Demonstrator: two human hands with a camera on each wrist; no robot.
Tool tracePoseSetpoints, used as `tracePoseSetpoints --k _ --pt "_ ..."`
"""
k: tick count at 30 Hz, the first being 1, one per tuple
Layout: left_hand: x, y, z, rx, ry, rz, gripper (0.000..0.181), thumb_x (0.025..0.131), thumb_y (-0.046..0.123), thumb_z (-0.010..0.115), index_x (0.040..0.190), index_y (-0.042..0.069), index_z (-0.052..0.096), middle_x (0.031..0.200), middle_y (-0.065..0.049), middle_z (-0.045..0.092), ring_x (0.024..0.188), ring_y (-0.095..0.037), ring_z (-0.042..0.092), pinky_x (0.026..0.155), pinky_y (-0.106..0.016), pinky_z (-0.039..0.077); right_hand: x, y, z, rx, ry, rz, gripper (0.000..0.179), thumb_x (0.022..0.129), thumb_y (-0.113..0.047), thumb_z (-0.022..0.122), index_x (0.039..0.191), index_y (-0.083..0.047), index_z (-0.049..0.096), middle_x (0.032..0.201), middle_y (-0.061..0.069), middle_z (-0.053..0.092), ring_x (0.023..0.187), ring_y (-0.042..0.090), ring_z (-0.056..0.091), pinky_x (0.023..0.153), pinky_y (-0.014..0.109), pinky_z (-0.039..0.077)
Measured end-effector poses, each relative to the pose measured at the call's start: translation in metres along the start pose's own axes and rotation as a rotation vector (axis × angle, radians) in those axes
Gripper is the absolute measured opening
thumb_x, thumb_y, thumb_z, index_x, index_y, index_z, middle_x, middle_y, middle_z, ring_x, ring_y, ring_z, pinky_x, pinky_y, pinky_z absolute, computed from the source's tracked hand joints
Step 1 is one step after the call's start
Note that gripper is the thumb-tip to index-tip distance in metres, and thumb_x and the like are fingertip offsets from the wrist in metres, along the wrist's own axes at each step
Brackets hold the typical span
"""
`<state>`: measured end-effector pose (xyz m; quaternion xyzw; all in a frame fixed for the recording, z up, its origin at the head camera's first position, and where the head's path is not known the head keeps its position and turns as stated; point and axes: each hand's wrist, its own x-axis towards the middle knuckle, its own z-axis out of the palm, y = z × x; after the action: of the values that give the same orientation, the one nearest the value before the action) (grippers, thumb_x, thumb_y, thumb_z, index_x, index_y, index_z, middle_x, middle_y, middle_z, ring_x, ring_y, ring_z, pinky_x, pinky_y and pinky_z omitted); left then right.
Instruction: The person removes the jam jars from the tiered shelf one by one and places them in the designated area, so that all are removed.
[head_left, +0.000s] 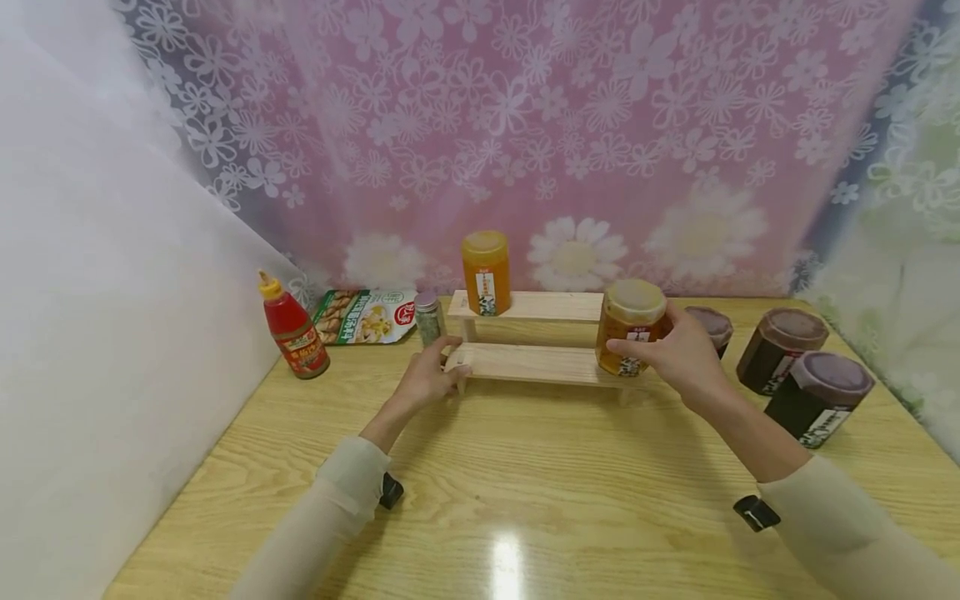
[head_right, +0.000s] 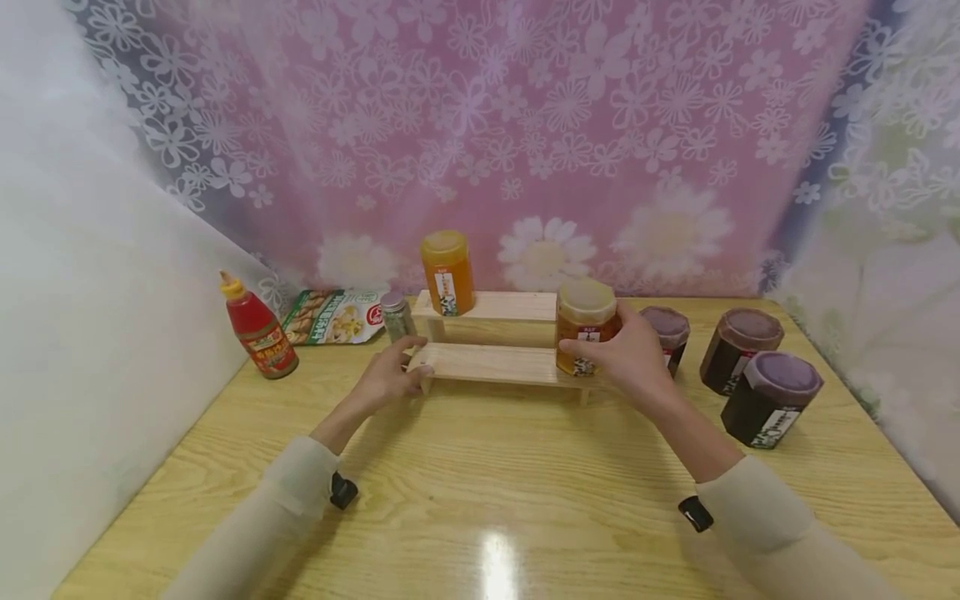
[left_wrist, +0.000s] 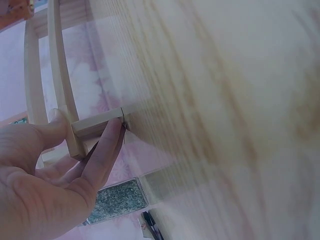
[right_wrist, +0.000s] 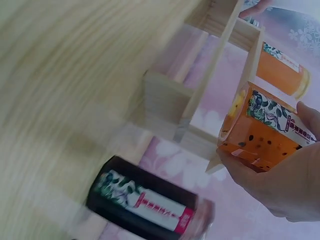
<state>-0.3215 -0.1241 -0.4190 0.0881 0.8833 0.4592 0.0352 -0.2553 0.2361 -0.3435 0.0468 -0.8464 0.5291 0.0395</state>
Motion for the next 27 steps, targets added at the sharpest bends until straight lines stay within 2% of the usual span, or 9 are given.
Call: tracePoseSetpoints --k 8,18,27 --pt "0.000 -0.001 0.001 0.001 0.007 -0.006 0.056 0.101 0.016 0.071 0.152 0.012 0.051 0.120 -0.028 0.065 0.079 -0.031 0.076 0.070 -0.040 0.065 -0.018 0.015 -0.016 -0.036 0.003 0.038 0.092 0.092 -0.038 0.081 0.162 -0.005 0.030 0.150 0.028 0.046 0.133 0.048 0.047 0.102 0.064 0.047" --pt "-0.001 0.001 0.000 -0.003 0.012 0.009 0.055 0.101 0.015 0.071 0.151 0.011 0.052 0.121 -0.030 0.065 0.080 -0.033 0.076 0.070 -0.041 0.065 -0.037 0.034 -0.038 -0.145 -0.014 0.129 0.105 0.090 -0.052 0.079 0.162 0.002 0.024 0.154 0.032 0.041 0.138 0.054 0.041 0.100 0.070 0.045" --pt "-0.003 0.003 -0.001 0.005 0.003 0.013 0.055 0.102 0.016 0.070 0.152 0.008 0.050 0.122 -0.030 0.064 0.080 -0.033 0.076 0.069 -0.040 0.065 -0.050 0.055 -0.051 -0.226 -0.019 0.160 0.107 0.088 -0.055 0.080 0.159 0.005 0.026 0.148 0.034 0.046 0.131 0.054 0.047 0.092 0.062 0.051"
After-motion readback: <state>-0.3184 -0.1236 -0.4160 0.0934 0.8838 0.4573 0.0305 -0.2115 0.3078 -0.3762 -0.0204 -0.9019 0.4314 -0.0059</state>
